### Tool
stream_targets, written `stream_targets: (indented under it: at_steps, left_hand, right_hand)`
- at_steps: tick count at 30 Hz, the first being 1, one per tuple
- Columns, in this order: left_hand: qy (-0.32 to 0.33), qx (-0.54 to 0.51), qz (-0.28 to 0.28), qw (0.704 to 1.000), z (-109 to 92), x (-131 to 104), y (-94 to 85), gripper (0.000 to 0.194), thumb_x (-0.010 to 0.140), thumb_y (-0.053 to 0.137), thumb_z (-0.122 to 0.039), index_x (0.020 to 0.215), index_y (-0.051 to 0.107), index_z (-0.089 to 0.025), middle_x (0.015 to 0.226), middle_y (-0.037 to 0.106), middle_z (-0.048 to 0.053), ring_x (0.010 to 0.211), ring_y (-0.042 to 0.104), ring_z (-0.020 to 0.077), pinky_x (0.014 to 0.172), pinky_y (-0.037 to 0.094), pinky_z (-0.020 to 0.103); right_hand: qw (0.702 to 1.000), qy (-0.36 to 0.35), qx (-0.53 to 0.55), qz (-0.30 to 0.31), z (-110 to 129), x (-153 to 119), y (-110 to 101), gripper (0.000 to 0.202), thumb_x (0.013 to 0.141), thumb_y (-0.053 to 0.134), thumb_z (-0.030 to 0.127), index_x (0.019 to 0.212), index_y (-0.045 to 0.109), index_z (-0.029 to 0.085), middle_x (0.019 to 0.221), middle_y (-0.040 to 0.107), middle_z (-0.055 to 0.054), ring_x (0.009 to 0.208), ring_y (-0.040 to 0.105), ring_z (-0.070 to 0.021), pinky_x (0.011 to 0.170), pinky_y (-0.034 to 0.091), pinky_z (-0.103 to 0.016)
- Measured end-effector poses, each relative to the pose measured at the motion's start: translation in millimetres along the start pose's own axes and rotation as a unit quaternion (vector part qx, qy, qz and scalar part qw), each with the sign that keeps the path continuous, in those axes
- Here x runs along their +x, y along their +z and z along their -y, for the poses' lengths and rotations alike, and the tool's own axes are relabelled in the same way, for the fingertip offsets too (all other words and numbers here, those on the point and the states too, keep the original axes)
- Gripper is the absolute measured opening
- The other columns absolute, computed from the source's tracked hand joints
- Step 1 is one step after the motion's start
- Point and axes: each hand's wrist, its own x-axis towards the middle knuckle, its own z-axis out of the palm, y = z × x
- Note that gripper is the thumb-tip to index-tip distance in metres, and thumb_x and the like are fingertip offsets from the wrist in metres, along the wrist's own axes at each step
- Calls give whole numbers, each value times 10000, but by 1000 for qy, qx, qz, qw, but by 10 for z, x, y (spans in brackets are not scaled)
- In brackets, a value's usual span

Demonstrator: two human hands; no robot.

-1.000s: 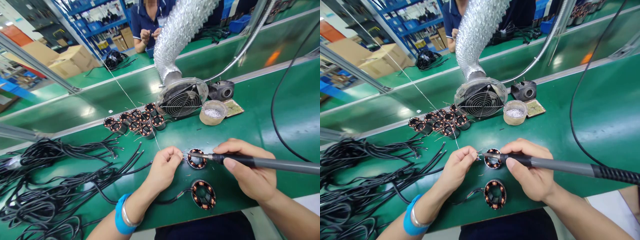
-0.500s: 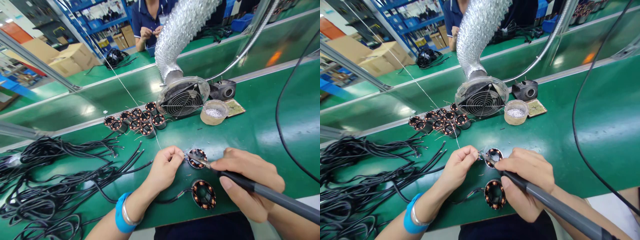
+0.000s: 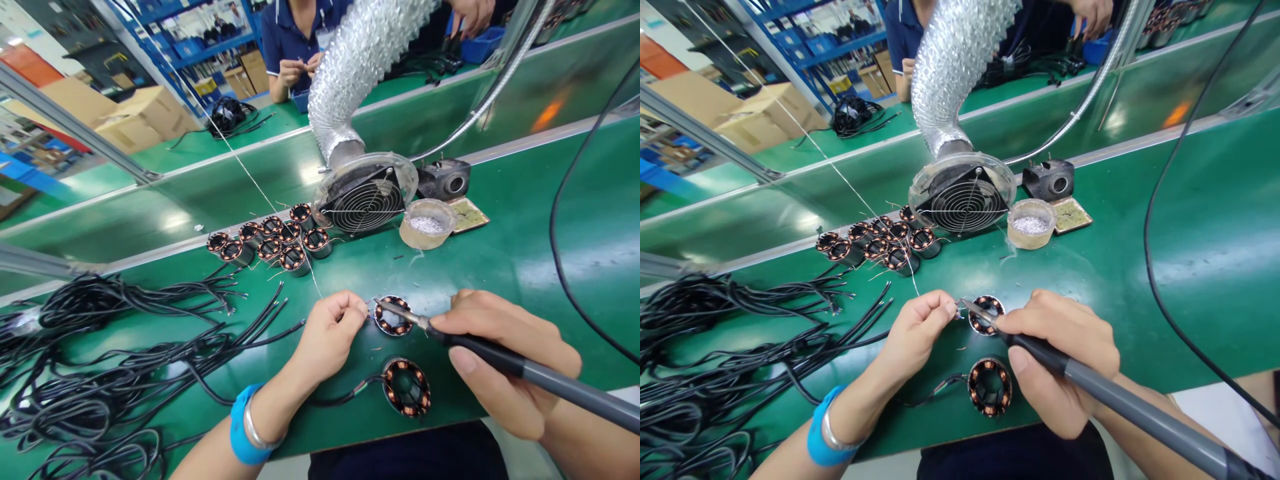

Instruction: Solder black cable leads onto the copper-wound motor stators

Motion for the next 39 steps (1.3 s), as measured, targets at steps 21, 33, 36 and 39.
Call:
stream_targets:
  at_steps: [21, 33, 36, 39]
  left_hand:
    - [30, -8, 112, 993, 120, -37, -106, 384, 951, 437, -488, 707, 394, -194, 658, 308, -50, 608, 252, 114, 546, 220, 247]
    - [75, 113, 123, 983, -46, -96, -186, 301, 970, 421, -426, 786, 466, -192, 715, 426, -33, 684, 368, 133, 639, 290, 265]
    - [55, 59, 127, 989, -8, -72, -163, 327, 945, 446, -461, 765, 467, -188, 689, 415, -34, 653, 352, 125, 613, 286, 258]
    - [-7, -41, 154, 987, 13, -51, -111, 391, 872, 513, -541, 712, 459, -188, 598, 387, -51, 556, 299, 102, 538, 243, 244]
  right_hand:
    - [993, -50, -61, 85, -273, -61, 309, 267, 856, 603, 11, 1067, 640, 169, 1011, 746, -79, 841, 728, -173, 741, 598, -265]
    - [992, -68, -73, 73, -201, -39, 310, 277, 830, 568, 27, 1029, 643, 205, 732, 697, -10, 576, 633, -113, 577, 542, -225]
    - [992, -65, -69, 78, -202, -54, 339, 284, 832, 570, 29, 1059, 635, 186, 757, 695, -25, 562, 607, -109, 565, 533, -228]
    - [993, -71, -73, 62, -210, -70, 371, 290, 843, 561, 17, 1053, 641, 200, 746, 693, -7, 601, 644, -116, 588, 543, -219]
